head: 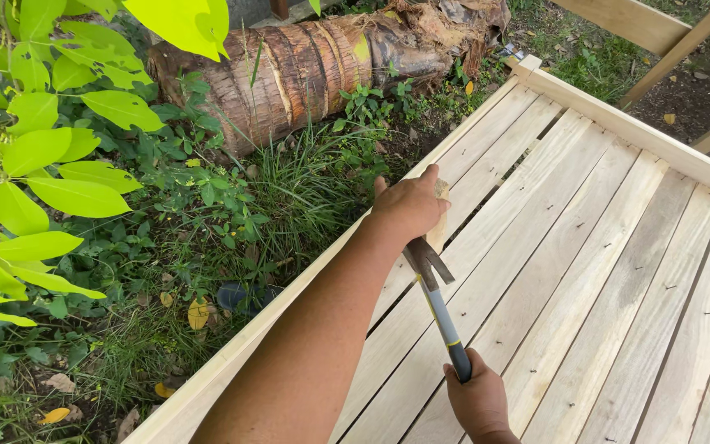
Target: The person hammers nails flush into a slatted wooden panel, working across the surface one nail at a time while holding a small wood block against the nail heads. At the end the person places the wood block into a pink bucket on the panel.
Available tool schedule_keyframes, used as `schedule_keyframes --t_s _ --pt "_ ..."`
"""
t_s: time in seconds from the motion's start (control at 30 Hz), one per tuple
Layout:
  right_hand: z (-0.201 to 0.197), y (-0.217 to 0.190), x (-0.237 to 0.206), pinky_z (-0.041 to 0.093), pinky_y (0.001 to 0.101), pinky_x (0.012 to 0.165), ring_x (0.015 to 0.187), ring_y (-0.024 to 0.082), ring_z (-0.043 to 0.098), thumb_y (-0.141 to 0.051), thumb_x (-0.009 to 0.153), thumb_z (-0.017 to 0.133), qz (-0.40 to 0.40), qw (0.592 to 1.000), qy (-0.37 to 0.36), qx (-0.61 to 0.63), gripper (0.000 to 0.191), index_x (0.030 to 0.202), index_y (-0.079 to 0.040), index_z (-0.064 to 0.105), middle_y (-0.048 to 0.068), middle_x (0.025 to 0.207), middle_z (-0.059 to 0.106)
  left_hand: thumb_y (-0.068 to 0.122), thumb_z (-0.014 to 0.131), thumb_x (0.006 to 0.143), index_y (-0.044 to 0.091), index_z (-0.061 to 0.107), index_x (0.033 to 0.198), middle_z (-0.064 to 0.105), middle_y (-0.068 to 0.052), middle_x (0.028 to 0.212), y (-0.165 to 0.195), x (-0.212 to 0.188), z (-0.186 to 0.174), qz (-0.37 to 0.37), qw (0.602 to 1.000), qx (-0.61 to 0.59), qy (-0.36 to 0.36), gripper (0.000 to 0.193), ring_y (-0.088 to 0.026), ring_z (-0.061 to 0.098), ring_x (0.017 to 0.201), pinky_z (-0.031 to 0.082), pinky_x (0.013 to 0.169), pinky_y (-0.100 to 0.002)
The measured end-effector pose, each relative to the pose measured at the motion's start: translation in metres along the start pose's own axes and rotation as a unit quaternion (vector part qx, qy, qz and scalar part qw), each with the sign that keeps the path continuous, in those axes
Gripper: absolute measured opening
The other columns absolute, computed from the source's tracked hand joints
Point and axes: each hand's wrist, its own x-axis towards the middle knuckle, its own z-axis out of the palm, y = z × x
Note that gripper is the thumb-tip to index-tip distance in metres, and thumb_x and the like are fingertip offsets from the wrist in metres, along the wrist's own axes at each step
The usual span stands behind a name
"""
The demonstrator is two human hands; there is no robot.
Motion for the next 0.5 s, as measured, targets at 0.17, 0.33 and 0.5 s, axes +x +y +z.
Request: schedule_keyframes --t_s 0.17,0.33,0.5 --pt "0.002 -0.013 0.008 0.055 0.0439 0.077 0.081 0.029 0.070 -0.030 0.085 0.077 0.002 0.999 -0.028 -0.028 0.035 0.114 -0.015 0.065 0.011 0.081 0.073 0.037 0.062 0.093 0.018 0.039 0.150 0.073 -0.012 0.118 0.015 -0.008 0.001 0.001 1.000 0.001 -0.030 0.064 -0.030 0.063 0.123 0.004 0.127 -0.059" --pt "0.001 -0.011 -0.002 0.056 0.0435 0.078 0.078 0.034 0.070 -0.033 0.093 0.071 0.001 1.000 -0.028 0.010 0.032 0.112 -0.007 0.069 0.018 0.079 0.072 0.029 0.061 0.093 0.015 0.050 0.138 0.075 -0.013 0.112 0.033 -0.010 0.006 0.009 0.999 0.014 -0.048 0.049 -0.030 0.066 0.119 0.006 0.128 -0.059" --pt "0.003 -0.013 0.006 0.055 0.0423 0.078 0.082 0.026 0.068 -0.027 0.087 0.074 0.014 0.999 -0.029 -0.026 0.031 0.114 -0.014 0.067 0.009 0.081 0.071 0.018 0.056 0.093 0.012 0.053 0.135 0.076 -0.015 0.111 0.033 -0.008 0.004 0.000 0.999 0.024 -0.045 0.042 -0.030 0.069 0.117 0.007 0.129 -0.060"
